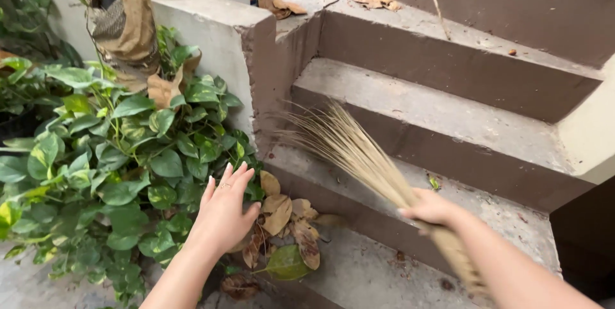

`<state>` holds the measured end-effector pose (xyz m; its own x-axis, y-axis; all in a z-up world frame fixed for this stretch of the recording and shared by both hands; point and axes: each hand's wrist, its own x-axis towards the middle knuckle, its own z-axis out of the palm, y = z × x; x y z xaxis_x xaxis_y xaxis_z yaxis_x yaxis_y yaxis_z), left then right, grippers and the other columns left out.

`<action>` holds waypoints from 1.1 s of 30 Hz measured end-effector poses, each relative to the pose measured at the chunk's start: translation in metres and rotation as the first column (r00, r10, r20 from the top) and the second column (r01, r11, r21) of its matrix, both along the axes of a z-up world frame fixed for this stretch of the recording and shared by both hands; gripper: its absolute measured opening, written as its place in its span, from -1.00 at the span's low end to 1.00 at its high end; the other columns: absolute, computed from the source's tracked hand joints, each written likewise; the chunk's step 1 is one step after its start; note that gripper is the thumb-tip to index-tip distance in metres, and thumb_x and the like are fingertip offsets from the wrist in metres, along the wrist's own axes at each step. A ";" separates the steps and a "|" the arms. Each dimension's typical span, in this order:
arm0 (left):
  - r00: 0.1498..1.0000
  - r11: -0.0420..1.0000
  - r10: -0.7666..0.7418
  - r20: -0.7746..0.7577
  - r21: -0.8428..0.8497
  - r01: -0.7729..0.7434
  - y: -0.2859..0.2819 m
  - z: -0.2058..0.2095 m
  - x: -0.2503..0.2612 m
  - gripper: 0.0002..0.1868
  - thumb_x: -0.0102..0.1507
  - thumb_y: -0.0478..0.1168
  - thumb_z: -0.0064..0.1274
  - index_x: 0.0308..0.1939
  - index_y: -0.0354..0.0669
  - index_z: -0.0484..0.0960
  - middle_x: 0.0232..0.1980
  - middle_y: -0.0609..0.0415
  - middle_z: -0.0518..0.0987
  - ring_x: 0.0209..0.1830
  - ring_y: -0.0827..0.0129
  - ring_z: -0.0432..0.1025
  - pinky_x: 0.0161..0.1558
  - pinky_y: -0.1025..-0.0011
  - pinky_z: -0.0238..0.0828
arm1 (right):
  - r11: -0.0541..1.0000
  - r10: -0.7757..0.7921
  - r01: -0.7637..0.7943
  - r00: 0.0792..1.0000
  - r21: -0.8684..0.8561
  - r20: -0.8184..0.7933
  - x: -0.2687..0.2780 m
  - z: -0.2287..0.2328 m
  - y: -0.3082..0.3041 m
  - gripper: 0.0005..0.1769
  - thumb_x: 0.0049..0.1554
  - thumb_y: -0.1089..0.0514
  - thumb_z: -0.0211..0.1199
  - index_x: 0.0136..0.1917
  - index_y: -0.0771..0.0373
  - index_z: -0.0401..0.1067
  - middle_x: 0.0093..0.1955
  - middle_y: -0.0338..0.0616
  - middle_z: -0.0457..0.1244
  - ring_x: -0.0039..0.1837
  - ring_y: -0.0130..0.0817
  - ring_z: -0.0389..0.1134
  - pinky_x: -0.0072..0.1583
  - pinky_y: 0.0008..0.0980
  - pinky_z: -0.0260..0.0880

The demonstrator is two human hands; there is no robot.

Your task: The person is sweeping dry leaves and debris from outdoor concrete stairs using a small hand broom.

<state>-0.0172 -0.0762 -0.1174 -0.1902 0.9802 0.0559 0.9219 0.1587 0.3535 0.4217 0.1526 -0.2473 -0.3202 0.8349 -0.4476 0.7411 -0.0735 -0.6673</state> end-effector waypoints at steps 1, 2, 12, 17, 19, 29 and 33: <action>1.000 1.000 0.006 0.003 -0.005 -0.006 -0.002 0.001 0.002 -0.19 0.24 -0.08 0.09 0.55 0.00 0.16 0.61 0.13 0.06 0.66 0.31 -0.23 0.57 0.13 -0.40 | 1.000 0.006 -0.006 1.000 -0.005 0.003 -0.018 0.001 -0.005 -0.43 0.07 0.12 0.46 0.33 0.16 0.39 -0.11 -0.13 0.39 -0.27 -0.37 0.40 -0.28 -0.28 0.50; 1.000 1.000 0.006 0.001 -0.010 -0.006 -0.004 0.003 0.005 -0.19 0.24 -0.08 0.09 0.55 0.01 0.16 0.64 0.13 0.05 0.65 0.30 -0.24 0.56 0.13 -0.41 | 0.997 -0.039 0.038 0.999 -0.069 -0.021 -0.036 0.003 -0.010 -0.43 0.07 0.15 0.42 0.34 0.16 0.37 -0.10 -0.08 0.38 -0.29 -0.30 0.40 -0.30 -0.23 0.49; 0.999 1.000 0.030 -0.010 0.001 -0.030 -0.015 0.008 0.022 -0.19 0.22 -0.07 0.11 0.54 0.01 0.19 0.61 0.14 0.07 0.66 0.30 -0.21 0.57 0.14 -0.39 | 0.958 0.150 -0.123 0.985 -0.259 0.086 -0.056 0.024 -0.037 -0.29 -0.03 0.31 0.52 0.37 0.24 0.35 -0.06 0.00 0.40 -0.38 -0.27 0.40 -0.33 -0.24 0.46; 1.000 0.999 0.008 0.012 0.033 -0.008 -0.018 0.000 0.029 -0.20 0.22 -0.09 0.10 0.54 0.01 0.19 0.61 0.15 0.07 0.65 0.31 -0.20 0.56 0.14 -0.38 | 0.929 0.264 -0.205 0.950 -0.310 0.164 -0.051 0.052 -0.070 -0.17 -0.07 0.36 0.49 0.43 0.16 0.27 -0.09 -0.03 0.42 -0.36 -0.28 0.41 -0.31 -0.28 0.47; 1.000 0.999 -0.001 0.022 0.048 0.000 -0.019 -0.002 0.035 -0.19 0.21 -0.09 0.10 0.54 0.02 0.20 0.61 0.16 0.07 0.65 0.32 -0.19 0.56 0.15 -0.38 | 0.921 0.287 -0.222 0.942 -0.319 0.174 -0.037 0.062 -0.078 -0.14 -0.08 0.38 0.47 0.45 0.14 0.25 -0.11 -0.04 0.42 -0.36 -0.28 0.41 -0.32 -0.29 0.47; 1.000 1.000 -0.005 -0.004 0.001 0.005 -0.024 0.003 0.045 -0.20 0.24 -0.07 0.10 0.54 0.00 0.17 0.62 0.17 0.06 0.66 0.32 -0.23 0.57 0.15 -0.39 | 0.958 0.177 -0.152 0.980 -0.243 0.086 0.059 0.109 -0.106 -0.03 -0.04 0.37 0.44 0.56 -0.05 0.16 -0.12 -0.07 0.42 -0.37 -0.33 0.40 -0.31 -0.29 0.47; 1.000 1.000 -0.017 -0.007 -0.002 0.017 -0.022 0.012 0.056 -0.19 0.24 -0.08 0.10 0.55 -0.01 0.16 0.62 0.18 0.03 0.67 0.34 -0.26 0.57 0.16 -0.42 | 0.977 0.056 -0.043 0.997 -0.209 0.056 0.078 0.109 -0.112 -0.08 -0.02 0.31 0.45 0.54 -0.06 0.21 -0.17 -0.03 0.41 -0.39 -0.31 0.39 -0.33 -0.28 0.46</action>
